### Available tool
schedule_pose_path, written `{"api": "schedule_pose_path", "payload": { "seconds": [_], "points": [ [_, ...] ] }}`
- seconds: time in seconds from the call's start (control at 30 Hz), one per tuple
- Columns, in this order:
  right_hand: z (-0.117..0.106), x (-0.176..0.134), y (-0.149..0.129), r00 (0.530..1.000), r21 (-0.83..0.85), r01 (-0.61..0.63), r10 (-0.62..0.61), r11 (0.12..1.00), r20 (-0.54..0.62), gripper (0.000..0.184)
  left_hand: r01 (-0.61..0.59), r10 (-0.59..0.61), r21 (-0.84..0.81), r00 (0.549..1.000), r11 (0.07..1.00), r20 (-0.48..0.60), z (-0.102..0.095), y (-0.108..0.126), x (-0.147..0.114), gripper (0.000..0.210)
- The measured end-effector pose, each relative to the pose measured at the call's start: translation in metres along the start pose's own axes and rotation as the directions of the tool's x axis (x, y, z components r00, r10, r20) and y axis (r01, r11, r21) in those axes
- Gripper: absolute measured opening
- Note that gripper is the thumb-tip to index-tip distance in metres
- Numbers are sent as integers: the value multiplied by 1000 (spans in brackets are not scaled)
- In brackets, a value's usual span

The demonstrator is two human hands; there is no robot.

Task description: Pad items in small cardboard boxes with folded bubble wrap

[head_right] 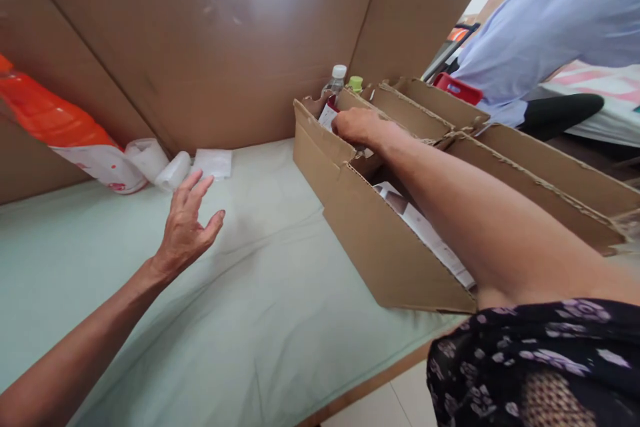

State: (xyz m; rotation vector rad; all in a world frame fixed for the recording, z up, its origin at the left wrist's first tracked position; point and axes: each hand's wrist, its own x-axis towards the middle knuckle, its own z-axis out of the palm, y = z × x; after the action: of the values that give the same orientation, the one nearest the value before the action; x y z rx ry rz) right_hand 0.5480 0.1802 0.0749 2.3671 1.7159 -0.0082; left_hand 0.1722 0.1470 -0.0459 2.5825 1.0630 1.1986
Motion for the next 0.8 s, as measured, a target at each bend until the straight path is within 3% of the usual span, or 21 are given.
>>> {"api": "schedule_pose_path", "payload": {
  "seconds": [0.1, 0.2, 0.3, 0.4, 0.47, 0.5, 0.57, 0.63, 0.67, 0.73, 0.77, 0.8],
  "points": [
    [-1, -6, -3, 999, 72, 0, -3, 997, 45, 41, -41, 42, -46, 999, 998, 12, 0, 19, 4, 52],
    [-12, -16, -5, 999, 134, 6, -12, 991, 48, 21, -53, 55, -82, 998, 995, 21, 1, 29, 0, 47],
    [-37, -41, -6, 988, 148, 8, 15, 989, -155, 20, -86, 82, -107, 996, 991, -47, -9, 37, 3, 57],
    [-71, -87, -22, 901, 154, 62, 11, 986, -433, 31, -181, 162, -96, 971, 979, -177, -27, 56, 21, 76],
    [-91, -123, -44, 846, 180, 207, -83, 962, -527, 29, -263, 247, -36, 938, 964, -243, -37, 76, 39, 84],
    [-98, -140, -55, 823, 213, 336, -176, 917, -539, 26, -309, 304, 20, 916, 951, -263, -41, 85, 48, 85],
    [-105, -166, -69, 764, 308, 585, -383, 750, -519, 19, -384, 409, 140, 873, 912, -266, -47, 99, 63, 73],
    [-103, -179, -60, 740, 433, 662, -444, 611, -505, 17, -417, 460, 202, 843, 886, -278, -52, 96, 76, 55],
    [-99, -180, -44, 778, 482, 615, -380, 624, -500, 17, -408, 455, 211, 841, 889, -294, -55, 86, 81, 49],
    [-85, -175, 4, 875, 545, 392, -117, 741, -470, 17, -323, 384, 225, 862, 919, -331, -60, 51, 89, 42],
    [-77, -171, 33, 912, 520, 206, 31, 829, -410, 16, -254, 326, 247, 892, 935, -313, -61, 29, 92, 43],
    [-66, -166, 61, 928, 496, 95, 104, 863, -358, 14, -166, 246, 281, 929, 945, -277, -61, 5, 94, 46]
  ]
}}
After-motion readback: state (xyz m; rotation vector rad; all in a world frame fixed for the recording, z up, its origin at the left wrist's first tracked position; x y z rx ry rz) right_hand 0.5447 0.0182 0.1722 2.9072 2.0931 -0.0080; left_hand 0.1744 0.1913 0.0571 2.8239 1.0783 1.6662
